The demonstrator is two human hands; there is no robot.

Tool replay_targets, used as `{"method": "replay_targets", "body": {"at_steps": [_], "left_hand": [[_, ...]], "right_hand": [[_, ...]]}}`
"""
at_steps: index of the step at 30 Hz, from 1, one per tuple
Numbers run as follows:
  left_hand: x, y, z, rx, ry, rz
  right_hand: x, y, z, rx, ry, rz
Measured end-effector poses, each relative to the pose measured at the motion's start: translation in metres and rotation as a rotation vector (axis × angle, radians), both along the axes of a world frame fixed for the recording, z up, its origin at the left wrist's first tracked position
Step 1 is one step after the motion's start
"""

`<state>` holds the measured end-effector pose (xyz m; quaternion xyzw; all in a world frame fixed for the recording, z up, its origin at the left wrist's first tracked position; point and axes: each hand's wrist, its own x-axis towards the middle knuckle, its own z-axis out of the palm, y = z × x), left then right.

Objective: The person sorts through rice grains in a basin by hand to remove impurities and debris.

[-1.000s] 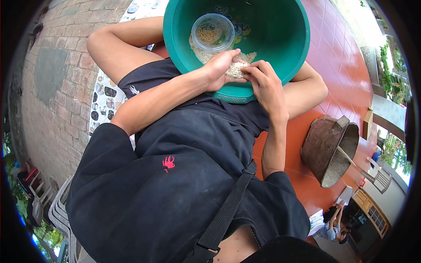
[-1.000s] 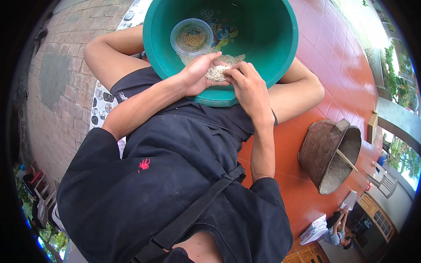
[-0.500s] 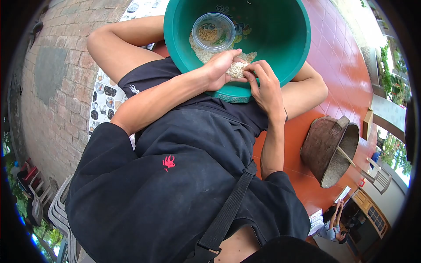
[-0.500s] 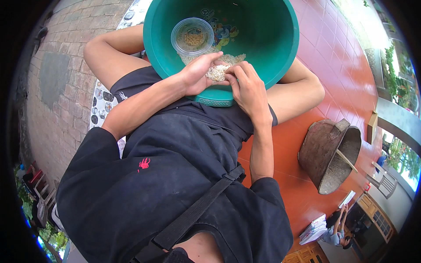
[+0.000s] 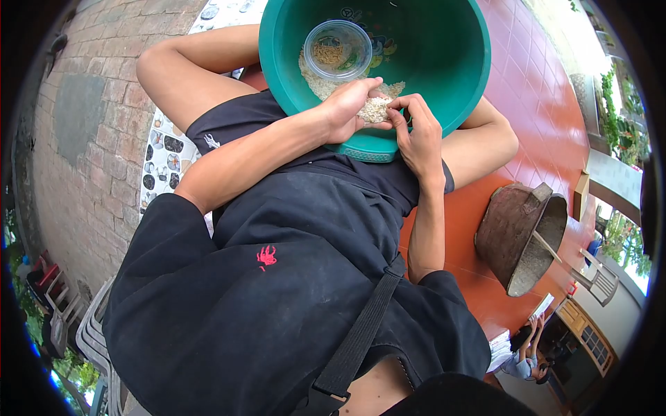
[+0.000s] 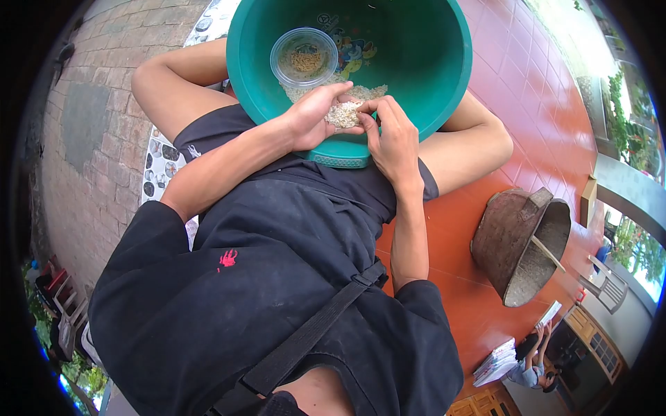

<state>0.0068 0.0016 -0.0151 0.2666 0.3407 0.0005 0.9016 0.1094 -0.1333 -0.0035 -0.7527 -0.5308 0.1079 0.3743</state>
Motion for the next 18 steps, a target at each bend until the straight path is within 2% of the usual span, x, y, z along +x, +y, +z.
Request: {"method": "replay_targets", "body": {"at_steps": [18], "left_hand": [[0.0001, -0.0001, -0.0035, -0.017, -0.024, -0.002]], "right_hand": [[-0.0021, 0.0004, 0.003, 0.023, 0.037, -0.001]]}}
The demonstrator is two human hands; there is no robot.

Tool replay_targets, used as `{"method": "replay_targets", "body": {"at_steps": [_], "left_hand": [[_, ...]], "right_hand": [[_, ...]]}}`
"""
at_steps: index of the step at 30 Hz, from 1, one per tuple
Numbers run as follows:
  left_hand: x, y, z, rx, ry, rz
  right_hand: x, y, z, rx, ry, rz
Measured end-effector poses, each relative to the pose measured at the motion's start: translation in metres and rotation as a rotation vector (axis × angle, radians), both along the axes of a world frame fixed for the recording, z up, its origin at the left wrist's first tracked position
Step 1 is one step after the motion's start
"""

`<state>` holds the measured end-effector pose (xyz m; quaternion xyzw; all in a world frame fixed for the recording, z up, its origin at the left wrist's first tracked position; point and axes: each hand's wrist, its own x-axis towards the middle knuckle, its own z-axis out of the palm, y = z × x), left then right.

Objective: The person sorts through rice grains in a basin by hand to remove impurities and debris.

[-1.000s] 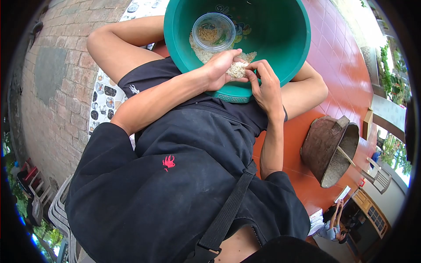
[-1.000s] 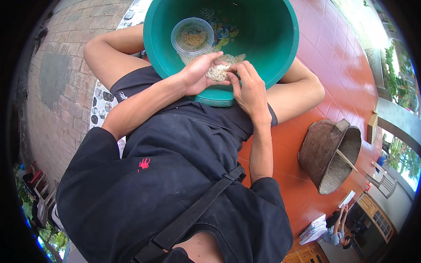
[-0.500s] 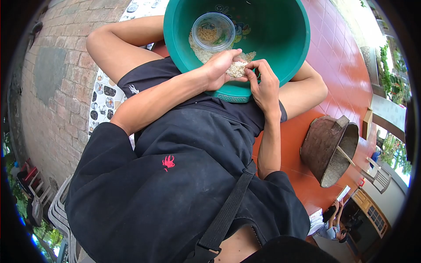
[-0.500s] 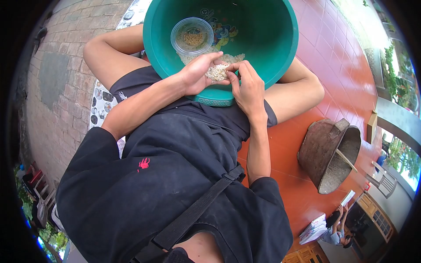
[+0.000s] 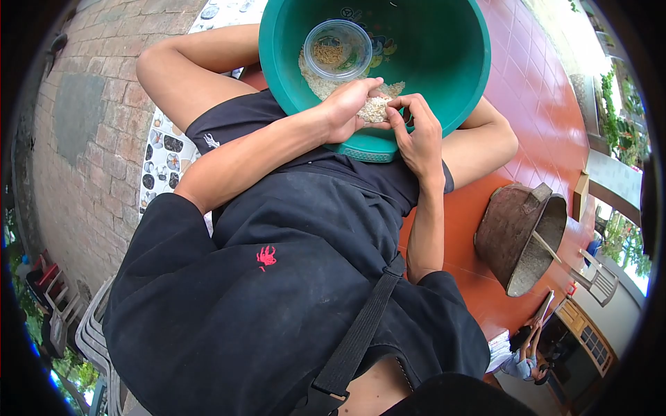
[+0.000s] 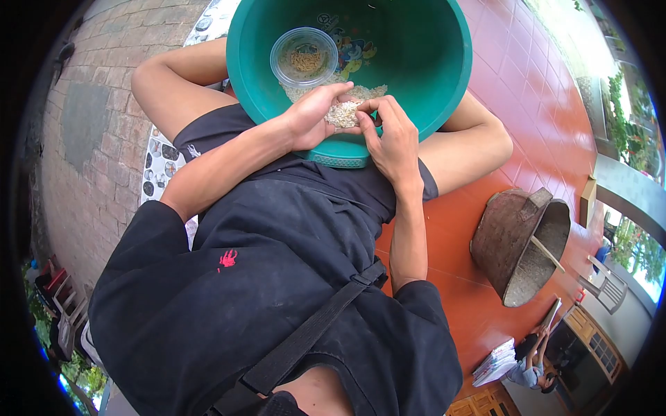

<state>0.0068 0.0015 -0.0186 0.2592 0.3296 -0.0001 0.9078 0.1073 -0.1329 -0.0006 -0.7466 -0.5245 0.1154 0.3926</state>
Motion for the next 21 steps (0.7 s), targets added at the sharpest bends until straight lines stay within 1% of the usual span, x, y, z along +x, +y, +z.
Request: {"method": "replay_targets", "body": {"at_steps": [2, 4, 6, 8, 9, 10, 11, 12, 13, 14, 16, 18, 20, 21], "left_hand": [[0.0, 0.001, 0.0, -0.007, -0.003, -0.002], [-0.002, 0.004, -0.001, -0.016, -0.061, -0.062], [-0.004, 0.002, 0.005, 0.016, -0.09, -0.043], [-0.005, -0.001, 0.014, 0.047, -0.116, -0.027], [-0.005, -0.002, 0.018, 0.062, -0.054, -0.007], [-0.005, -0.002, 0.02, 0.078, 0.007, 0.015], [-0.003, -0.001, 0.01, 0.064, -0.004, 0.015], [-0.003, 0.0, 0.011, 0.064, -0.005, 0.015], [-0.003, 0.0, 0.011, 0.038, -0.009, 0.01], [-0.004, 0.001, 0.012, 0.012, -0.012, 0.007], [-0.004, 0.001, 0.01, 0.018, -0.031, 0.01], [-0.003, -0.001, 0.009, 0.025, -0.052, 0.003], [-0.002, -0.001, 0.01, -0.031, 0.028, 0.062], [-0.002, 0.0, 0.006, -0.029, 0.029, 0.06]], "right_hand": [[0.0, 0.004, 0.003, 0.012, 0.049, -0.021], [-0.004, 0.012, 0.009, 0.052, 0.064, -0.011], [-0.008, 0.024, 0.019, 0.09, 0.079, -0.007], [-0.014, 0.04, 0.03, 0.328, -0.064, -0.004], [-0.015, 0.049, 0.031, 0.392, -0.072, -0.025], [-0.013, 0.053, 0.033, 0.395, -0.07, -0.026], [-0.011, 0.056, 0.036, 0.377, -0.146, -0.011], [-0.008, 0.056, 0.037, 0.356, -0.224, 0.003], [-0.006, 0.053, 0.034, 0.33, -0.174, 0.02], [-0.004, 0.049, 0.032, 0.329, -0.175, 0.022], [-0.004, 0.035, 0.028, 0.135, -0.069, -0.004], [-0.003, 0.024, 0.021, 0.106, -0.072, 0.015], [-0.004, 0.016, 0.017, 0.018, -0.097, 0.065], [-0.004, 0.015, 0.016, 0.014, -0.151, 0.08]]}}
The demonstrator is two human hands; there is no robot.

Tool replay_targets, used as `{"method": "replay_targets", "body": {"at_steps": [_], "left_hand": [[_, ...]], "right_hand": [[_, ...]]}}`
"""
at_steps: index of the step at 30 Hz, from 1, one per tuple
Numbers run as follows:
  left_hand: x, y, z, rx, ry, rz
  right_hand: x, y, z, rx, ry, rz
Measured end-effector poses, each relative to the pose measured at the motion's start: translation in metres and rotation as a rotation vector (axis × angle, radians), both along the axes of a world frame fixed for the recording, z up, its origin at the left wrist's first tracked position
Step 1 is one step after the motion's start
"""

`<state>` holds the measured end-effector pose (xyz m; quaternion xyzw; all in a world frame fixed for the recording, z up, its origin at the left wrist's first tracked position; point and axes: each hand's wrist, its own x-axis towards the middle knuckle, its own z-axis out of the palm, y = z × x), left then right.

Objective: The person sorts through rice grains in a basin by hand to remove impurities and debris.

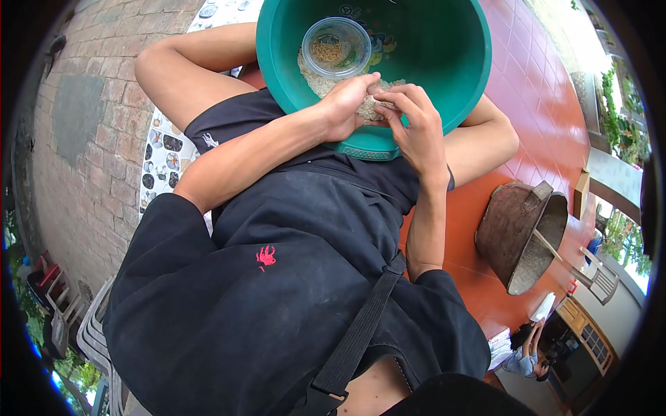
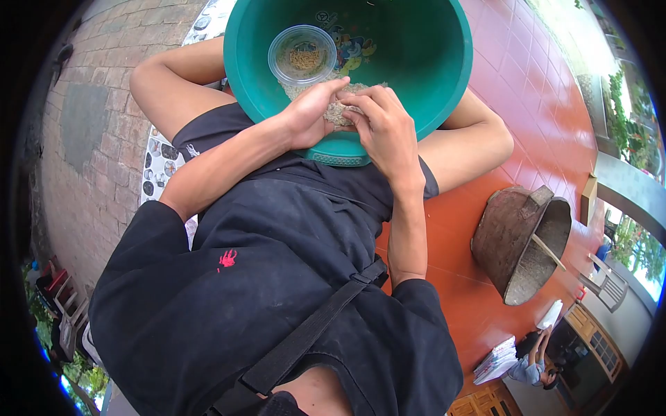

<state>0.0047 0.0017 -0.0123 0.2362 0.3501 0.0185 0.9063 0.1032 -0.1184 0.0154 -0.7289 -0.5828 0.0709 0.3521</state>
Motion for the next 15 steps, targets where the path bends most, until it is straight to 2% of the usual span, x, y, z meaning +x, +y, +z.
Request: {"method": "replay_targets", "body": {"at_steps": [2, 5, 13, 15], "left_hand": [[0.0, 0.004, -0.011, -0.042, -0.043, -0.095], [0.0, 0.0, 0.0, 0.009, 0.036, -0.049], [0.0, 0.0, 0.002, 0.046, 0.015, -0.073], [0.0, -0.001, 0.001, 0.041, 0.011, -0.067]], "right_hand": [[0.0, -0.003, -0.004, -0.023, -0.03, 0.01], [-0.003, -0.004, -0.006, -0.062, -0.042, 0.006], [-0.004, -0.001, -0.01, -0.07, 0.01, 0.0], [-0.001, -0.002, -0.013, -0.059, 0.089, 0.009]]}}
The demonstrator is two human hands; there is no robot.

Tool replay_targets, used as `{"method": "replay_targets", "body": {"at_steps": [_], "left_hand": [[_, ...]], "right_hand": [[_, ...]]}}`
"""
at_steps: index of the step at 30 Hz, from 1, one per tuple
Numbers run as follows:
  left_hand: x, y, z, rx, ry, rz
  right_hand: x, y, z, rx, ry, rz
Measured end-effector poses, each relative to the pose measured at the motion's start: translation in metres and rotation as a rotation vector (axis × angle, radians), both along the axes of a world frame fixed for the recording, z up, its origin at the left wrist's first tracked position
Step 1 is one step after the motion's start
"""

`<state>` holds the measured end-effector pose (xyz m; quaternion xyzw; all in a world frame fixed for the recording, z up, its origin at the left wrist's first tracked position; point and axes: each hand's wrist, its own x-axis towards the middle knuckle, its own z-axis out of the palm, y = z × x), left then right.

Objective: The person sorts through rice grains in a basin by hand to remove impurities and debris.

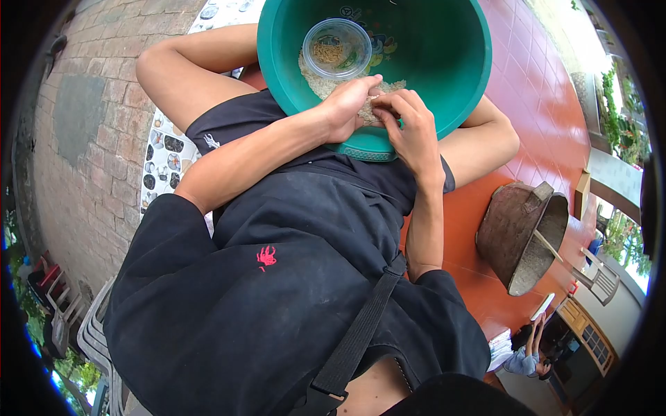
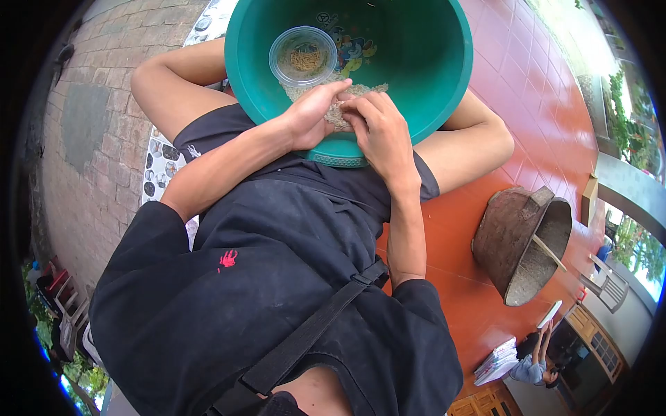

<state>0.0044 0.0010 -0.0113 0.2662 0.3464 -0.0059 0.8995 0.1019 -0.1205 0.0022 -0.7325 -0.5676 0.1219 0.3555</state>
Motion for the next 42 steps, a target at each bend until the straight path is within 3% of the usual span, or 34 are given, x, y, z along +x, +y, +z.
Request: {"method": "replay_targets", "body": {"at_steps": [6, 10, 15, 31, 42], "left_hand": [[0.001, -0.002, -0.001, 0.008, -0.001, 0.045], [0.001, -0.001, -0.007, 0.003, -0.043, 0.002], [-0.003, -0.001, 0.01, 0.013, -0.021, -0.014], [-0.001, -0.002, 0.006, -0.02, -0.026, -0.003], [-0.003, -0.001, -0.003, 0.062, -0.057, -0.057]], "right_hand": [[0.0, -0.001, 0.0, 0.049, 0.213, -0.025], [0.002, -0.003, -0.002, 0.071, 0.207, -0.027], [0.001, -0.003, -0.006, 0.07, 0.062, -0.004], [0.0, -0.008, 0.004, 0.138, 0.147, -0.035], [-0.003, -0.007, 0.005, -0.043, -0.086, -0.032]]}}
